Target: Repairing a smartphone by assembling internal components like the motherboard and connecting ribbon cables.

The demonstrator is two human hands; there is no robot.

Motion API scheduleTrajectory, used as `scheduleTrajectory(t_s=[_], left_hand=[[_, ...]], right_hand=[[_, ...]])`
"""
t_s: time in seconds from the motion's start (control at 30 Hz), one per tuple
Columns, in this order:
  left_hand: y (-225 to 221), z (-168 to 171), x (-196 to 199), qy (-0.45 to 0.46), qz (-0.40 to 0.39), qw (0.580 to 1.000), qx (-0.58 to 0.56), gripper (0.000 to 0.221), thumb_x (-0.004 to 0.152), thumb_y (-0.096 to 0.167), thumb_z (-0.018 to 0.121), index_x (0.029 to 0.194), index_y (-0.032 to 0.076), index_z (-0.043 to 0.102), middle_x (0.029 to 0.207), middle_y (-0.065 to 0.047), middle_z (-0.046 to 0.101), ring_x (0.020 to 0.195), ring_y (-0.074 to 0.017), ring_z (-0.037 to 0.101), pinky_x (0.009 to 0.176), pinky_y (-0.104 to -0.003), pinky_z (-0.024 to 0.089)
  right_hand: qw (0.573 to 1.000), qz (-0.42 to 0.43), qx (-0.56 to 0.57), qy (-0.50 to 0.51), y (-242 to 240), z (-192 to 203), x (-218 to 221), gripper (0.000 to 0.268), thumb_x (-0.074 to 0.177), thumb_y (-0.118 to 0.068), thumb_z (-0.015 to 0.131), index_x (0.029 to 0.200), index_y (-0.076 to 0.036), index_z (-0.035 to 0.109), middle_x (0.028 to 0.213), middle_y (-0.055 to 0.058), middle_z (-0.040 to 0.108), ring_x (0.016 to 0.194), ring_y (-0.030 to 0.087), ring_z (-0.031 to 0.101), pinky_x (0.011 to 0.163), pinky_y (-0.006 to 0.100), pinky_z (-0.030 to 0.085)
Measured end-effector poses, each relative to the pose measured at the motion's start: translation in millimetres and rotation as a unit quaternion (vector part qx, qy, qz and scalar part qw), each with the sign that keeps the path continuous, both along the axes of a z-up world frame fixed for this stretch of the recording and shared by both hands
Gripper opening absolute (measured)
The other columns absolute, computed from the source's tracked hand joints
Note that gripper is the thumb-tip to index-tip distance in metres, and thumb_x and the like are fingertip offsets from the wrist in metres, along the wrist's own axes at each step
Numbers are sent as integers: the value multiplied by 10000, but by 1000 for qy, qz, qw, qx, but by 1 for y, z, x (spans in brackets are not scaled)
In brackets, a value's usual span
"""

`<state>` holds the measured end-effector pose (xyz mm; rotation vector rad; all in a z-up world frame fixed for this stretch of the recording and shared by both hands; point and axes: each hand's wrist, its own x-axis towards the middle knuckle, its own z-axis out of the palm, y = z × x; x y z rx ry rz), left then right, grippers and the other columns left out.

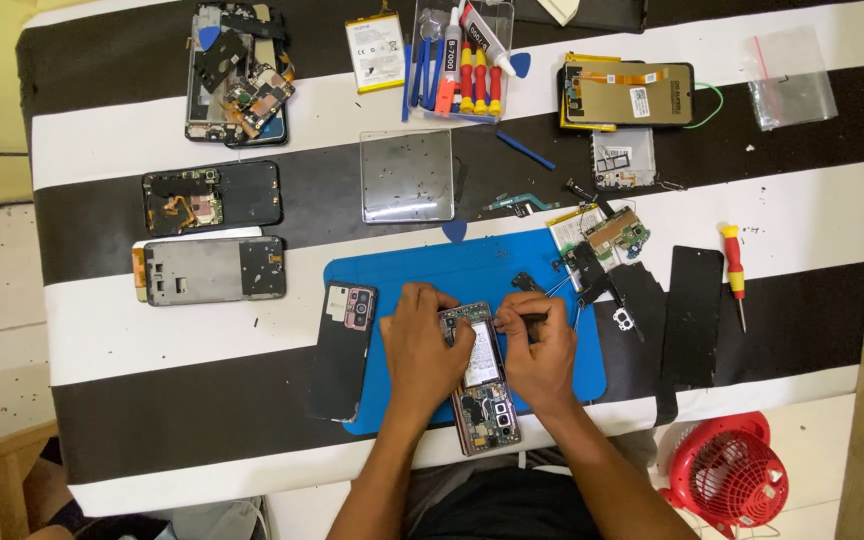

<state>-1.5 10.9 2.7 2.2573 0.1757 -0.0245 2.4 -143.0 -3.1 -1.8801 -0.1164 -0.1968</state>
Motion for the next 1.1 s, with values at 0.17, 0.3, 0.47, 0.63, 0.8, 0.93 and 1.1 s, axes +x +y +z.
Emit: scheduleTrajectory(t_s=[0.17,0.3,0.47,0.63,0.8,0.93,1.1], left_hand=[[-5,-2,2,14,13,1000,2,142,828,124,685,942,139,601,993,-36,496,842,-281,611,737,-385,302],[-4,3,3,11,17,1000,-11,159,808,113,704,920,135,594,991,-47,512,861,-310,625,761,-393,300],[-3,14,0,-13,15,1000,-9,129,870,153,639,996,136,613,1041,-56,533,879,-294,631,746,-400,322],[-4,10,-5,-43,46,997,-50,210,927,181,565,1128,146,611,1079,-60,576,970,-315,671,777,-410,361],[-2,8,-6,-51,52,997,-40,149,977,141,550,1111,160,611,1026,-35,612,966,-290,681,785,-417,399],[-2,11,-6,-44,44,997,-42,139,976,128,550,1091,179,609,1013,-26,602,965,-267,678,785,-418,394],[-2,9,-5,-28,36,999,-24,132,976,145,545,1076,194,616,1019,-3,626,984,-237,682,795,-409,397]], right_hand=[[999,-2,32,4,-2,-5,-1,96,1056,2,521,968,-33,505,853,132,680,747,230,720,650,370,624],[997,-5,76,9,-2,0,0,96,1059,11,505,974,-30,493,871,134,669,752,207,699,659,360,627],[995,-16,97,3,0,1,0,84,1051,3,534,975,-18,502,867,134,683,751,197,715,665,338,626],[995,-34,88,-19,-3,5,-3,89,1032,-10,587,972,-2,521,860,150,703,749,226,749,663,341,638],[990,-21,135,-17,-5,29,1,80,1008,14,600,979,2,527,845,148,704,744,232,755,661,335,644],[991,-107,75,3,-45,42,0,133,1010,-12,634,1111,22,556,805,140,696,652,197,702,608,307,587],[968,-67,-210,118,-87,55,1,463,925,-24,740,1322,95,532,718,293,684,561,406,656,493,451,496]])
